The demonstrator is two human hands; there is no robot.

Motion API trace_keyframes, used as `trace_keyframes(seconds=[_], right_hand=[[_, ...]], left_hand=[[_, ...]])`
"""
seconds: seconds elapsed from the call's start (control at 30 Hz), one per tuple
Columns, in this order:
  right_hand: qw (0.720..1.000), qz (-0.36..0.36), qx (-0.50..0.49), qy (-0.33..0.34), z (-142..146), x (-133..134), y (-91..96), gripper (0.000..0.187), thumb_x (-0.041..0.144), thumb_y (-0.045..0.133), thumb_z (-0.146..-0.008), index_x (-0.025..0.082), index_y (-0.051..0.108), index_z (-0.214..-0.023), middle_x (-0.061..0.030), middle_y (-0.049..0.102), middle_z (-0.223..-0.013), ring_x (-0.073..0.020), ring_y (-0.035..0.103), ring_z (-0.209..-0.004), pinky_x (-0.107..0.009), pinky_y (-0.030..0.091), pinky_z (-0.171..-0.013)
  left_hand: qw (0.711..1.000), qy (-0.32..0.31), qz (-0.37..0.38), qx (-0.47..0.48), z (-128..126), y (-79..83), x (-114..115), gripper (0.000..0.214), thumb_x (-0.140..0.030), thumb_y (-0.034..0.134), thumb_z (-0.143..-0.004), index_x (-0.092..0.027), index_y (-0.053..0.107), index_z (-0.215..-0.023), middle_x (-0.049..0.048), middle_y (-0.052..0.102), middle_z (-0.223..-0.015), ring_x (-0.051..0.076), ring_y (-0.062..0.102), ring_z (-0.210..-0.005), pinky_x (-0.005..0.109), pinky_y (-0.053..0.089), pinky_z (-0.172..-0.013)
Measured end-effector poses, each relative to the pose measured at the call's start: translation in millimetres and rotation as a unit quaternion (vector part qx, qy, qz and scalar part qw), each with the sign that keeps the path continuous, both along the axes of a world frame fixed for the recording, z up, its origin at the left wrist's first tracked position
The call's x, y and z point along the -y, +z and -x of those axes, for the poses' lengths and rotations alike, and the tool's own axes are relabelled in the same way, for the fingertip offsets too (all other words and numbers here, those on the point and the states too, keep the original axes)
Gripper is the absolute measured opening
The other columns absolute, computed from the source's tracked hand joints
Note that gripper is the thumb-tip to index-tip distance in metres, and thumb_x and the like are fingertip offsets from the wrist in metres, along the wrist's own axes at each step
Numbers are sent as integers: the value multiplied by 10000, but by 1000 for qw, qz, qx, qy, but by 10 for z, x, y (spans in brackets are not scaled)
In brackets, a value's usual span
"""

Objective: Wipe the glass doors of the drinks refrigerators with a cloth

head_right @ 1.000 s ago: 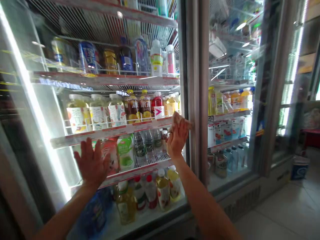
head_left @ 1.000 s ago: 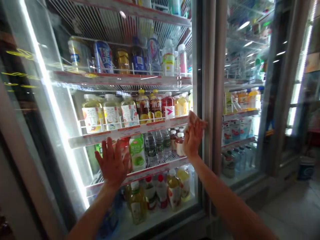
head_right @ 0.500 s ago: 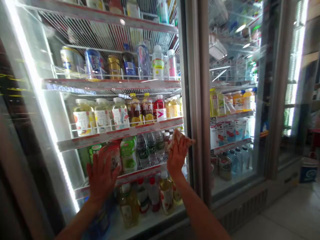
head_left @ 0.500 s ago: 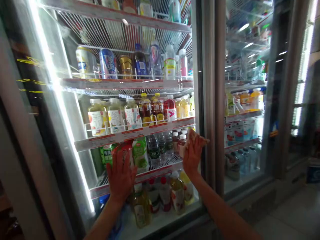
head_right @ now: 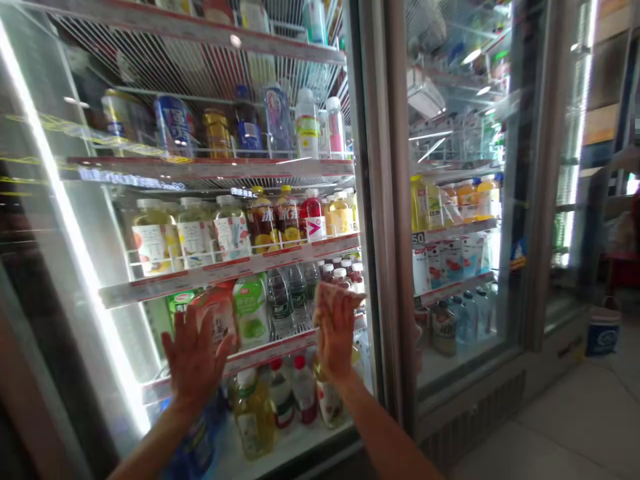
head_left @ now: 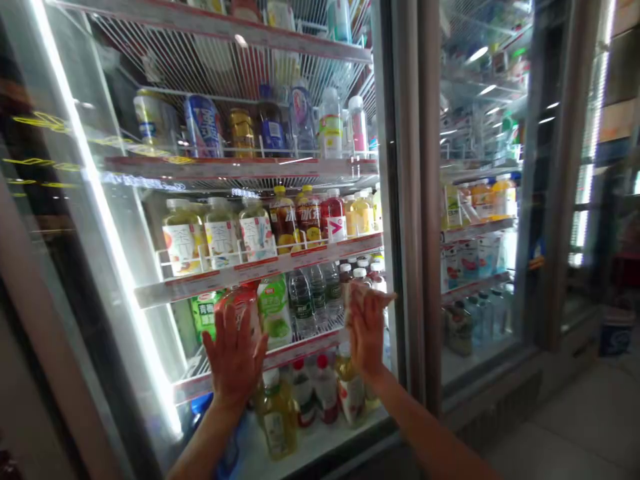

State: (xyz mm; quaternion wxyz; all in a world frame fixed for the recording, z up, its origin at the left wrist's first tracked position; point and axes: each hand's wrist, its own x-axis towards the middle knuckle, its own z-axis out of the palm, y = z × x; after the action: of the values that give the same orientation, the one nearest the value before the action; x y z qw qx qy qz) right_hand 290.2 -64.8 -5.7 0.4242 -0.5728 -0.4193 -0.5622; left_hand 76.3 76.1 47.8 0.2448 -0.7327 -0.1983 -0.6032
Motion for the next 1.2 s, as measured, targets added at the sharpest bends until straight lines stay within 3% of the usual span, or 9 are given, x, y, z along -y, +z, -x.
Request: trace_keyframes(seconds=[0.13, 0.33, 0.4, 0.47, 0.57, 0.77, 0.93, 1.1, 1.2], right_hand=[[984, 139, 103, 48, 153, -6, -148, 545, 139, 404, -877, 284, 378, -1402, 11, 228, -1541, -232, 190, -1426, -462, 224, -1156], [999, -14, -35, -33, -296, 191, -175, 620, 130, 389, -900, 237, 184, -1475, -64, 84, -1567, -259, 106, -1440, -535, 245, -1124], [999, -10, -33, -19, -184, 126, -169, 617, 134, 390, -895, 236, 199, -1473, -65, 72, -1569, -277, 109, -1438, -551, 248, -1117], [998, 59, 22, 17, -5, 45, -155, 583, 139, 391, -882, 246, 291, -1446, -45, 165, -1557, -274, 146, -1432, -531, 239, -1131], [984, 138, 106, 47, 80, -6, -21, 512, 151, 386, -878, 276, 427, -1373, -15, 370, -1483, -227, 207, -1420, -471, 220, -1155], [999, -43, 9, 16, -85, -88, 446, 527, 173, 377, -917, 220, 307, -1438, -98, 282, -1518, -257, 147, -1432, -544, 233, -1121], [990, 56, 102, 82, -92, -69, 503, 576, 112, 372, -918, 276, 247, -1455, -39, 535, -1357, -182, 266, -1401, -473, 237, -1145], [994, -99, 12, 35, -269, 24, 685, 557, 152, 312, -928, 212, 204, -1471, -93, 268, -1524, -222, 160, -1433, -529, 233, -1127], [998, -6, 42, 52, -27, -89, 673, 576, 219, 375, -912, 208, 225, -1469, -83, 266, -1526, -252, 174, -1428, -529, 197, -1143]], left_hand=[[1000, -7, -13, -24, 60, -92, 14, 697, -264, 503, -882, -229, 128, -1468, 89, 110, -1549, 229, 64, -1436, 464, 43, -1161], [998, -10, -47, -47, 112, -254, 3, 692, -232, 490, -881, -245, 121, -1466, 60, 75, -1552, 189, 65, -1435, 436, 36, -1169], [998, -15, -42, -40, 106, -264, -4, 688, -251, 493, -880, -250, 130, -1465, 59, 84, -1550, 196, 74, -1434, 447, 36, -1168], [998, -16, -38, -41, 105, -264, -7, 690, -258, 498, -877, -257, 136, -1464, 61, 98, -1547, 207, 85, -1432, 461, 54, -1166], [998, -1, -38, -47, 116, -256, -1, 710, -237, 514, -869, -256, 129, -1465, 70, 107, -1545, 214, 86, -1431, 463, 79, -1166], [998, 5, -45, -48, 114, -238, 16, 732, -227, 522, -862, -271, 111, -1467, 74, 105, -1545, 220, 94, -1428, 462, 80, -1168], [998, -1, -46, -48, 127, -245, 46, 725, -209, 515, -861, -250, 122, -1469, 85, 113, -1549, 215, 93, -1432, 437, 68, -1171], [999, -22, -37, -29, 159, -78, 95, 721, -208, 525, -855, -266, 146, -1465, 76, 172, -1545, 215, 142, -1427, 437, 108, -1163], [999, -16, -29, 20, 127, 141, 60, 726, -254, 525, -864, -268, 123, -1468, 88, 157, -1547, 242, 140, -1427, 472, 102, -1153]])
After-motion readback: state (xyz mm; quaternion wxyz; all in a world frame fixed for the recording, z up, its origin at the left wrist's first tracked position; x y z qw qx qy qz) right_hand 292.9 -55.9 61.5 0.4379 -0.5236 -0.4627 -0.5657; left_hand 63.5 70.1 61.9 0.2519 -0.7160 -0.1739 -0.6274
